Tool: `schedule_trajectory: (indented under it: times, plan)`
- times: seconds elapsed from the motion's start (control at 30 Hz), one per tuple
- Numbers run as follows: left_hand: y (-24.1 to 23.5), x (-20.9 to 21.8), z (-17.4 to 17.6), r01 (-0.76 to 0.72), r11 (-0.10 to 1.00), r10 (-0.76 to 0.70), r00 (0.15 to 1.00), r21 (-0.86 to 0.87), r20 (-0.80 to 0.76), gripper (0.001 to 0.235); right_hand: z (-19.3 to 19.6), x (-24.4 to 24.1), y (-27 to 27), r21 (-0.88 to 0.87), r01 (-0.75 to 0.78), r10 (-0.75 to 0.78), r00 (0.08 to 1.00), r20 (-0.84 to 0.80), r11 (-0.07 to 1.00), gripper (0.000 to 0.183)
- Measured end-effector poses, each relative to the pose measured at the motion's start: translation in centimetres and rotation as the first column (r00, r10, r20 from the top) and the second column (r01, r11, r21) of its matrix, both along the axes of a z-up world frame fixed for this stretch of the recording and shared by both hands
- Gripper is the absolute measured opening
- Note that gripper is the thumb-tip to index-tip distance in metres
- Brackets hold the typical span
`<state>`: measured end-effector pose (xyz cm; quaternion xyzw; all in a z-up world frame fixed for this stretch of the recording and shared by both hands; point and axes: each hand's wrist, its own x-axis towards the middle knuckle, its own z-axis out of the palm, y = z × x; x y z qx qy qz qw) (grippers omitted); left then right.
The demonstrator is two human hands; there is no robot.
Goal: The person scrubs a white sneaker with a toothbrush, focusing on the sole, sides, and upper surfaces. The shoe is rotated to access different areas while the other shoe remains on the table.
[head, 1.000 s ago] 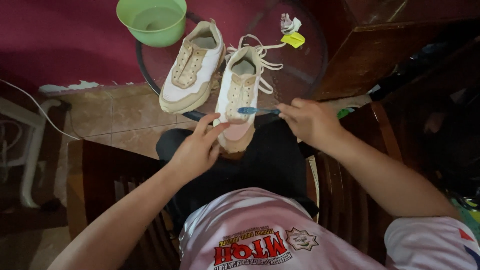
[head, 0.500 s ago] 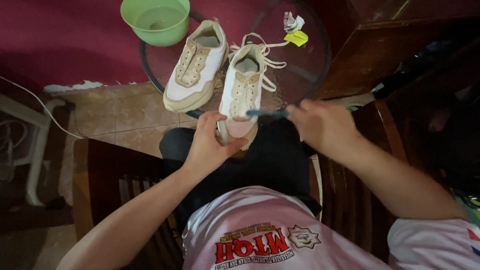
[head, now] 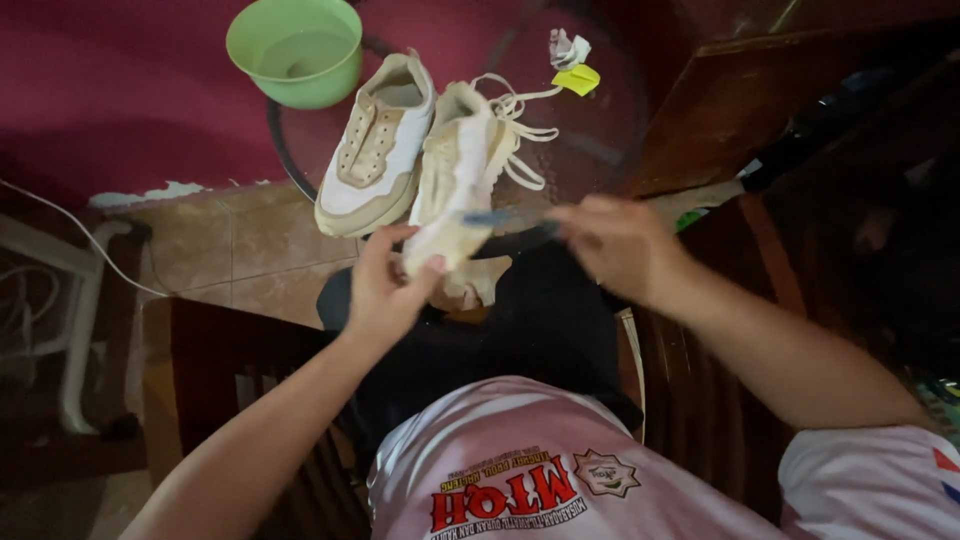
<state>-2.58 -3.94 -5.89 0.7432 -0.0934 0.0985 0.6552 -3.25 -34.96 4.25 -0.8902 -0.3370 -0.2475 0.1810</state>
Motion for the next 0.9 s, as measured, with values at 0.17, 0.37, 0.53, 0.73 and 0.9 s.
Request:
schedule_trajectory:
  times: [0.17, 0.37, 0.53, 0.73, 0.9]
  plan:
    - [2.0, -0.2, 1.2, 0.116, 0.984, -0.113, 0.993, -0.137, 0.031, 0.046, -6.2, 2.2, 0.4, -0.009, -0.017, 0.017, 0.998, 0.060, 1.000, 0.022]
    - [3.0, 0.5, 0.5, 0.192, 0.972, -0.188, 0.981, -0.133, 0.045, 0.040, -7.7, 7.0, -3.9, 0.003, -0.007, 0.008, 1.000, -0.013, 1.000, 0.029]
    - [3.5, 0.6, 0.8, 0.236, 0.955, -0.233, 0.972, -0.179, 0.038, 0.044, -6.2, 3.3, 0.4, 0.032, -0.056, 0.058, 0.996, -0.073, 0.998, 0.027]
    - [4.5, 1.3, 0.2, 0.233, 0.971, -0.233, 0.972, -0.051, 0.005, 0.049, -9.8, 9.8, -5.3, -0.223, 0.105, -0.035, 0.954, 0.297, 0.969, 0.029]
    - [4.6, 2.0, -0.4, 0.192, 0.978, -0.196, 0.980, -0.086, -0.035, 0.053, -7.0, 7.4, -3.6, -0.221, 0.152, -0.143, 0.988, 0.054, 0.963, 0.021]
